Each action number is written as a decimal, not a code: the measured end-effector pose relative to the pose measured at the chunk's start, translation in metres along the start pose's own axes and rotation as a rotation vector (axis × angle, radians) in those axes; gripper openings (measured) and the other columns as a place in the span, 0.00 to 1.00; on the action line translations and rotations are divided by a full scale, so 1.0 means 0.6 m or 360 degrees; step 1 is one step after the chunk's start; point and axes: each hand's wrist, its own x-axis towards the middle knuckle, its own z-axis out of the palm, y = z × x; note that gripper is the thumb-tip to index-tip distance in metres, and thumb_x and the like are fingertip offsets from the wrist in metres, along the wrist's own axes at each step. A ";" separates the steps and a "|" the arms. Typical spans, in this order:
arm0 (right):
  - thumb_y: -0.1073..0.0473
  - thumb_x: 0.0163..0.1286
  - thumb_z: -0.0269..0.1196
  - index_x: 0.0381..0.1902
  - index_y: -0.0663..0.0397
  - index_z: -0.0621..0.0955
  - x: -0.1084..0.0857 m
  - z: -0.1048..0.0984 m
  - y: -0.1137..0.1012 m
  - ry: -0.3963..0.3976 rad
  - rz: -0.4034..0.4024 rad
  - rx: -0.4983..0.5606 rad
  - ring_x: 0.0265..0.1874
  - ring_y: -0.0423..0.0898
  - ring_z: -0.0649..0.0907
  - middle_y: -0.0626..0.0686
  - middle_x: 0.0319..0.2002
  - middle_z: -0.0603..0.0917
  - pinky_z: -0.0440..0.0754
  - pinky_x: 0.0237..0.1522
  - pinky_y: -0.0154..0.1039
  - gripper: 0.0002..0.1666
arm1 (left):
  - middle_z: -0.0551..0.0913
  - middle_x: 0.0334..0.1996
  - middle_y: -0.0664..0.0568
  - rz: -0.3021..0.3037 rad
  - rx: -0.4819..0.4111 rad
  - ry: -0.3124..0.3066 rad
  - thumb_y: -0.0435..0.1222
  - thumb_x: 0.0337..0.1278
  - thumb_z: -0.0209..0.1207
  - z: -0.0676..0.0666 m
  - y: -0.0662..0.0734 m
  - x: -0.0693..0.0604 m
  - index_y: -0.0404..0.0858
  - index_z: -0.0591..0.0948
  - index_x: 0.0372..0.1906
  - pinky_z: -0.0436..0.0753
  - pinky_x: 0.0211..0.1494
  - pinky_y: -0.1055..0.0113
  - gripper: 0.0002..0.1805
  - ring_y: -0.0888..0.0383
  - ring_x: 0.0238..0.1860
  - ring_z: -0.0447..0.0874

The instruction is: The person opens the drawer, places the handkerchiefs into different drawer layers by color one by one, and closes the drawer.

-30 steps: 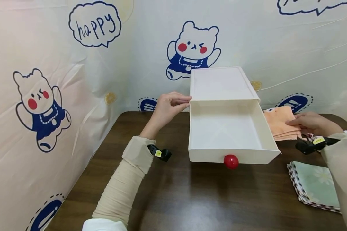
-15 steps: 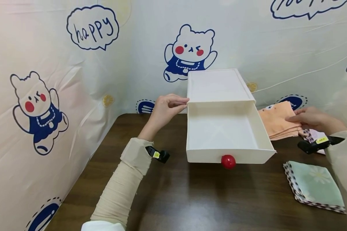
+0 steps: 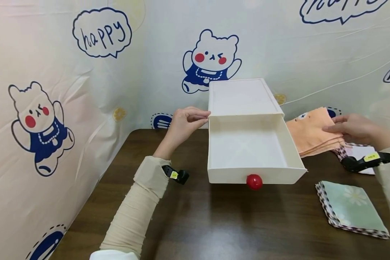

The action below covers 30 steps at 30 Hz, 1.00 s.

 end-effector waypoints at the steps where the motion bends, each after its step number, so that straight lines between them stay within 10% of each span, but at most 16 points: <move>1: 0.55 0.69 0.55 0.49 0.70 0.71 -0.002 -0.002 -0.003 -0.0019 -0.0003 0.0032 0.21 0.46 0.81 0.53 0.24 0.82 0.80 0.23 0.37 0.21 | 0.82 0.39 0.48 0.0008 0.0000 0.0002 0.30 0.50 0.64 -0.001 0.000 0.000 0.36 0.84 0.44 0.81 0.42 0.69 0.13 0.57 0.40 0.82; 7: 0.55 0.70 0.54 0.38 0.52 0.77 -0.020 -0.010 -0.017 -0.0100 -0.0077 0.0168 0.18 0.45 0.79 0.54 0.22 0.82 0.78 0.19 0.38 0.08 | 0.82 0.39 0.48 0.0023 -0.0001 0.0004 0.29 0.50 0.63 0.001 0.001 0.000 0.36 0.84 0.43 0.81 0.42 0.69 0.13 0.57 0.40 0.82; 15: 0.50 0.70 0.54 0.60 0.81 0.56 -0.028 -0.016 -0.040 0.0148 -0.0107 -0.0360 0.19 0.44 0.77 0.50 0.23 0.78 0.79 0.23 0.36 0.39 | 0.82 0.40 0.47 0.0007 0.0006 0.0013 0.30 0.50 0.63 0.000 0.002 -0.002 0.36 0.84 0.44 0.81 0.42 0.69 0.13 0.56 0.40 0.82; 25: 0.51 0.70 0.53 0.60 0.81 0.58 -0.046 -0.025 -0.062 0.0215 -0.0165 -0.0361 0.18 0.41 0.74 0.49 0.21 0.78 0.76 0.21 0.35 0.38 | 0.81 0.41 0.39 0.0007 0.0019 0.0002 0.24 0.51 0.61 -0.004 0.052 -0.016 0.27 0.81 0.44 0.81 0.43 0.67 0.13 0.48 0.41 0.81; 30: 0.53 0.68 0.57 0.49 0.43 0.78 -0.054 -0.031 -0.070 0.0309 -0.0234 -0.0167 0.18 0.44 0.78 0.50 0.21 0.81 0.79 0.21 0.35 0.13 | 0.81 0.40 0.39 0.0015 0.0004 0.0001 0.24 0.51 0.61 -0.004 0.058 -0.018 0.26 0.81 0.43 0.81 0.43 0.67 0.12 0.48 0.41 0.82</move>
